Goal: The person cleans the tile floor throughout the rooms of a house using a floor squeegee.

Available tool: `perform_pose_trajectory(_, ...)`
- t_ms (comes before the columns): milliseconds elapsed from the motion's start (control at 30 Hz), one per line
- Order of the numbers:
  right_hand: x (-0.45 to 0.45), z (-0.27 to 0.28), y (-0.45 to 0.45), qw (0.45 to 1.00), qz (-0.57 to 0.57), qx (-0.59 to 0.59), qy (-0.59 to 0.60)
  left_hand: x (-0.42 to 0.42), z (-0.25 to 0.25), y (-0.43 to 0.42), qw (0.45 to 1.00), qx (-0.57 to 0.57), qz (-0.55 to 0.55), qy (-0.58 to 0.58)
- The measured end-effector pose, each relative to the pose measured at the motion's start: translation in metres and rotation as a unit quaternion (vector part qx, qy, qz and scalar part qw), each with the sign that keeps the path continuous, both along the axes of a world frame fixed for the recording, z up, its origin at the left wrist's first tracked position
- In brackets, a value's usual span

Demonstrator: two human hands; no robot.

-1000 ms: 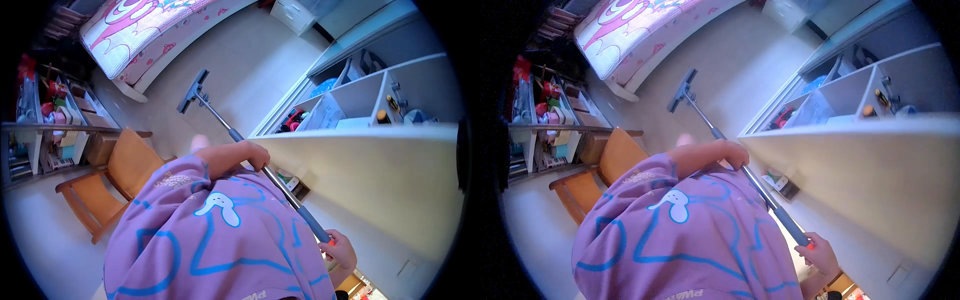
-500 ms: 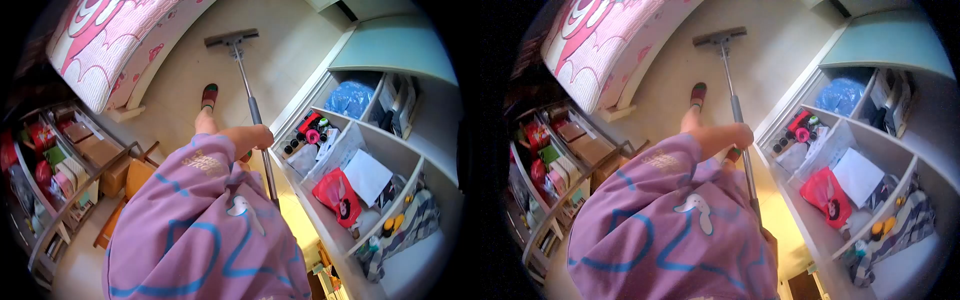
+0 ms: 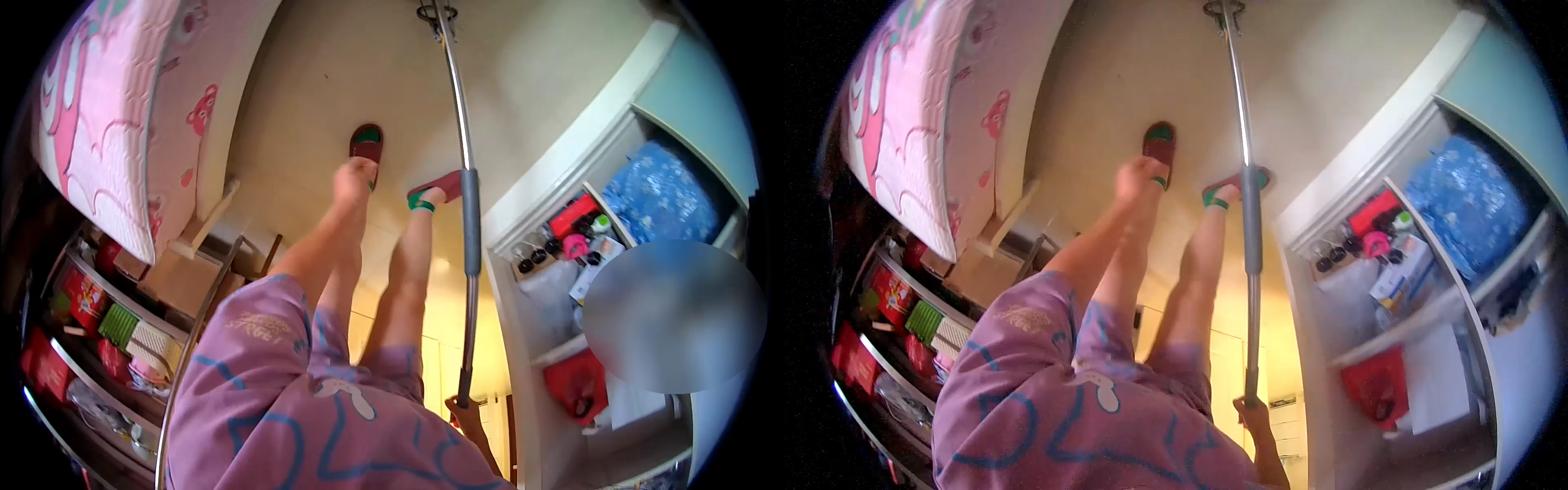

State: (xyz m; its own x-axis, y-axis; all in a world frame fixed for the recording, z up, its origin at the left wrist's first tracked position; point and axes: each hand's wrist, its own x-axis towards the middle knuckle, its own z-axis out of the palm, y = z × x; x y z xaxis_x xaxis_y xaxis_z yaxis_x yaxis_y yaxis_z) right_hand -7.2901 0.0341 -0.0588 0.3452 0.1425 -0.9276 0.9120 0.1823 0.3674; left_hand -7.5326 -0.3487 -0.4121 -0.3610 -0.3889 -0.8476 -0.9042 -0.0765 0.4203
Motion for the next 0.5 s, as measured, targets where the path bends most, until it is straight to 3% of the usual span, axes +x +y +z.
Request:
perform_pose_trajectory(33, 0.01, -0.019, 0.005, 0.999, 0.029, 0.012, -0.037, 0.025, -0.081, -0.037, 0.995, -0.091, 0.006, -0.045)
perform_pose_trajectory(100, 0.028, -0.045, 0.011, 0.999, 0.011, 0.012, -0.046, 0.016, -0.156, -0.099, 0.985, -0.119, -0.03, -0.119)
perform_pose_trajectory(133, 0.032, -0.057, 0.015, 0.997, 0.02, -0.017, -0.077, -0.005, -0.188, -0.119, 0.905, -0.211, -0.317, -0.191)
perform_pose_trajectory(167, 0.031, -0.071, 0.015, 0.994, 0.03, -0.017, -0.102, -0.032, -0.218, -0.136, 0.734, -0.278, -0.571, -0.241)
perform_pose_trajectory(267, 0.04, -0.095, 0.022, 0.991, 0.038, -0.047, -0.118, -0.053, -0.285, -0.167, 0.904, -0.289, -0.313, 0.027)
perform_pose_trajectory(333, 0.045, -0.106, 0.024, 0.989, 0.057, -0.049, -0.129, -0.075, -0.331, -0.193, 0.933, -0.271, -0.235, -0.03)
perform_pose_trajectory(400, 0.041, -0.11, 0.022, 0.984, 0.088, -0.062, -0.145, -0.078, -0.357, -0.212, 0.915, -0.286, -0.278, -0.062)
perform_pose_trajectory(467, 0.05, -0.107, 0.02, 0.981, 0.093, -0.066, -0.155, -0.078, -0.367, -0.22, 0.782, -0.383, -0.491, -0.026)
perform_pose_trajectory(500, 0.055, -0.105, 0.021, 0.982, 0.088, -0.073, -0.151, -0.08, -0.367, -0.221, 0.686, -0.414, -0.598, -0.019)
